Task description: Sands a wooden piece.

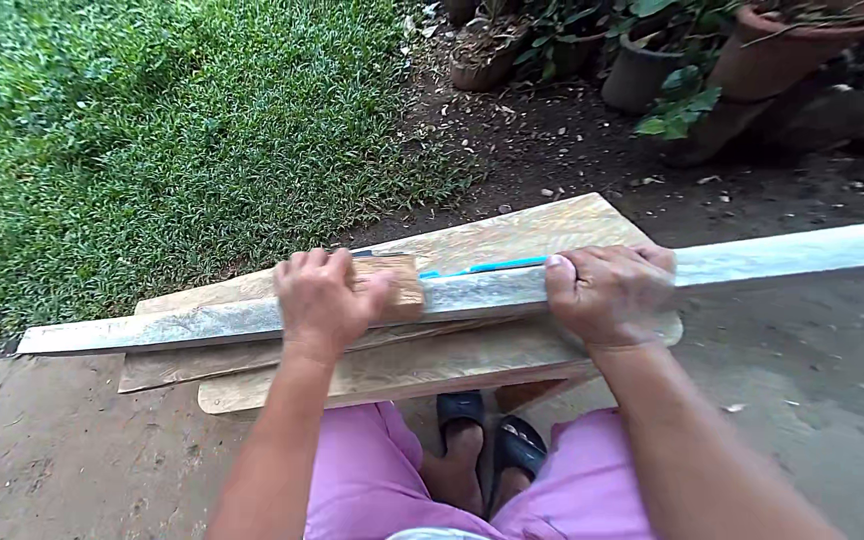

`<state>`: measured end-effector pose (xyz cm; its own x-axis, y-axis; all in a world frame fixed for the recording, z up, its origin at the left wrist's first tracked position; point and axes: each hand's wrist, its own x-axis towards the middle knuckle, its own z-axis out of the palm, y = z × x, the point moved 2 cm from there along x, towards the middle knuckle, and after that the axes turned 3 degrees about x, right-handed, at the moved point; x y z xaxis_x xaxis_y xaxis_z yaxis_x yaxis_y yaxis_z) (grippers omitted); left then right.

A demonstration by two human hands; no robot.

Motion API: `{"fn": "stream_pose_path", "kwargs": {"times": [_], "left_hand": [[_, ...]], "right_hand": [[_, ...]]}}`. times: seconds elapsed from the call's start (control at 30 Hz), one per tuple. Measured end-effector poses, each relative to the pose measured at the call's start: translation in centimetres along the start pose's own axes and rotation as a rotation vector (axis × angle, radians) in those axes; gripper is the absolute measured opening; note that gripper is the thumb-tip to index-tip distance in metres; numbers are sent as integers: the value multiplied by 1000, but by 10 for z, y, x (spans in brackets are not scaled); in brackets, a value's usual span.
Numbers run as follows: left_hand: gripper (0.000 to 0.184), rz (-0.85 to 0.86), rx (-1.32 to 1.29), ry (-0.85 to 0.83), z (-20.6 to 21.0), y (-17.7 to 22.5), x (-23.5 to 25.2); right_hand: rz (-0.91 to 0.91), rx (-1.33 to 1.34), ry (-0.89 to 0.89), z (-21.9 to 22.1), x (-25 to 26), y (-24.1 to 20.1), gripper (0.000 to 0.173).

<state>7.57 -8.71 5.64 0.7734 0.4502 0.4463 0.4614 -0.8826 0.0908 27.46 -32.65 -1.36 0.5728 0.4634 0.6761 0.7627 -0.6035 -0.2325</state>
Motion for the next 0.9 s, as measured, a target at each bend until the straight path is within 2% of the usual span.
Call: {"fn": "stream_pose_path", "kwargs": {"times": [0.07,0.1,0.17,0.23,0.3,0.4,0.47,0.53,0.63,0.7,0.8,0.9], "left_hand": [[63,111,-54,-4,13,58,10],[63,153,-74,-4,17,74,14],[59,194,-111,-13,17,78,16],[58,198,-113,-33,11,52,9],[60,139,-65,-34,2,1,-4],[70,-40,51,-17,-17,-103,-26],[73,-188,111,-47,-32,-167,-40],[69,-318,134,-108,-43,-206,-46],[64,-389,143,-145,-46,-218,-45],[64,-385,140,-106,-43,-216,-47],[65,-376,122,-50,-43,-213,-50],[64,-382,113,-48,-44,-212,-51]], "right_hand": [[-11,3,-1,-2,-1,2,63],[-19,5,-5,-3,-2,3,64],[-34,9,-3,-4,-1,4,63],[-44,11,3,-4,-2,3,63],[-49,14,5,-3,-2,2,61],[-43,13,-16,-2,1,3,59],[-13,24,-90,-4,4,2,58],[52,34,-220,-8,11,-1,54],[210,36,-525,-11,33,-10,53],[290,114,-717,-2,54,-29,50],[203,306,-834,33,85,-86,44],[24,414,-902,81,102,-151,50]]}}
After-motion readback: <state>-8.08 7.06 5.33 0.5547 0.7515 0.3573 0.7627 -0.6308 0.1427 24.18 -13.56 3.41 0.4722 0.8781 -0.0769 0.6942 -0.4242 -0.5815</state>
